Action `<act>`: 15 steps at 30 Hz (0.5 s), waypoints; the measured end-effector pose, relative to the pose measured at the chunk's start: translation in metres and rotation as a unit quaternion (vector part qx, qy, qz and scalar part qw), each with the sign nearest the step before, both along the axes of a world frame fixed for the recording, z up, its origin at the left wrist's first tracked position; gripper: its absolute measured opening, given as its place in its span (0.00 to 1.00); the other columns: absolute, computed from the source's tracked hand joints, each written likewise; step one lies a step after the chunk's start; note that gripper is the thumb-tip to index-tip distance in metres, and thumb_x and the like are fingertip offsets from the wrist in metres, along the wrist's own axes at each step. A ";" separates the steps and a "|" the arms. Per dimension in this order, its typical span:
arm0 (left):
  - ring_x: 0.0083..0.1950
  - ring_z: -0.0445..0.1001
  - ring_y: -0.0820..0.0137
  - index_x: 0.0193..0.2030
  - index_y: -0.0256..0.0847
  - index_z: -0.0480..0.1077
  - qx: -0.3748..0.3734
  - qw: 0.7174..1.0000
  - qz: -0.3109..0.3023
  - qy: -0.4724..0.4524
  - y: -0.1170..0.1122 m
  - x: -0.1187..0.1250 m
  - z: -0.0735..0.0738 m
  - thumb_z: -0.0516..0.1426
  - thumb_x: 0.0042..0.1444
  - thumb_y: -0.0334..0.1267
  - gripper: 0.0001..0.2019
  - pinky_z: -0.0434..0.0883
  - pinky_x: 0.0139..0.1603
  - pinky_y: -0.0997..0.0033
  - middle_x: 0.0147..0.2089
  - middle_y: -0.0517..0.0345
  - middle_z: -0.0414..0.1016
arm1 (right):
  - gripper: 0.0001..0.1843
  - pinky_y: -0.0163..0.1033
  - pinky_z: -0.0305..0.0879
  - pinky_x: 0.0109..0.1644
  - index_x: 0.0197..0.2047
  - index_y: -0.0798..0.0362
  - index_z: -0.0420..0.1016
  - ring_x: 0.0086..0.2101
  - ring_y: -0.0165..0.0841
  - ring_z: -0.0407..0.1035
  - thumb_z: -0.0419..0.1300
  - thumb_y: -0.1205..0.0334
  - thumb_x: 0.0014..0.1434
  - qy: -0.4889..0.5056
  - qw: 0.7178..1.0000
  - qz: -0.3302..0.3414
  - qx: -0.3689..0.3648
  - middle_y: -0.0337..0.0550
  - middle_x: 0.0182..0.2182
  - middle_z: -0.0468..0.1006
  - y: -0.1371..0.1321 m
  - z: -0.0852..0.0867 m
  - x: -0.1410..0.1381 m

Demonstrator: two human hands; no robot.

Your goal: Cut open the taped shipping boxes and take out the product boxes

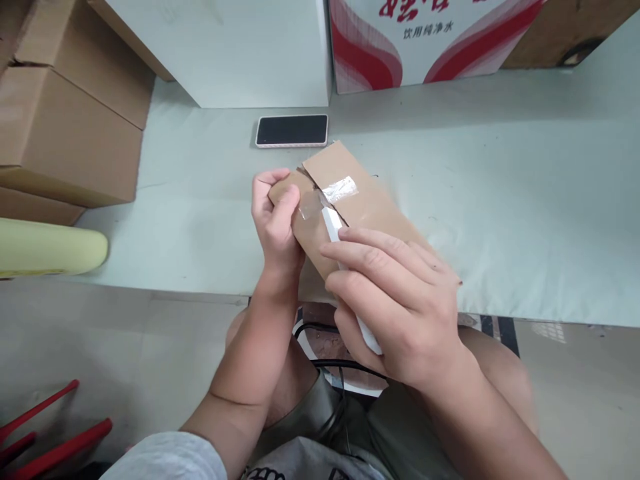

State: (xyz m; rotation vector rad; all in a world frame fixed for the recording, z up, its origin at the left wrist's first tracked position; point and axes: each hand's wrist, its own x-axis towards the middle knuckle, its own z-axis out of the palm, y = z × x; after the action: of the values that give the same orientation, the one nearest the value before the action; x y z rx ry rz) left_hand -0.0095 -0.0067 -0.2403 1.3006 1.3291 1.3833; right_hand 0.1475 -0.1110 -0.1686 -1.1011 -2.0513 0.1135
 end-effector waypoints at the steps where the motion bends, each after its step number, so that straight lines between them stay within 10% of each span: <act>1: 0.52 0.81 0.64 0.55 0.50 0.69 0.003 1.000 0.005 -0.008 0.000 0.001 0.000 0.57 0.71 0.51 0.12 0.78 0.51 0.62 0.52 0.55 0.78 | 0.11 0.46 0.76 0.48 0.41 0.50 0.73 0.55 0.44 0.79 0.60 0.75 0.59 0.004 1.000 0.004 0.001 0.45 0.49 0.85 0.000 0.000 0.001; 15: 0.54 0.80 0.62 0.54 0.51 0.67 0.005 0.999 0.011 0.033 0.006 0.005 -0.001 0.56 0.70 0.52 0.12 0.79 0.51 0.62 0.53 0.55 0.77 | 0.14 0.46 0.82 0.54 0.36 0.48 0.75 0.48 0.40 0.83 0.58 0.78 0.59 0.078 0.991 -0.070 -0.082 0.40 0.49 0.85 0.001 0.007 -0.003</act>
State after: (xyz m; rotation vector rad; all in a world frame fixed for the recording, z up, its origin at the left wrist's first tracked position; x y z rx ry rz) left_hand -0.0045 -0.0010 -0.2418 1.3510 1.3860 1.3742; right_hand 0.1446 -0.1104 -0.1619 -1.2909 -1.8465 0.2924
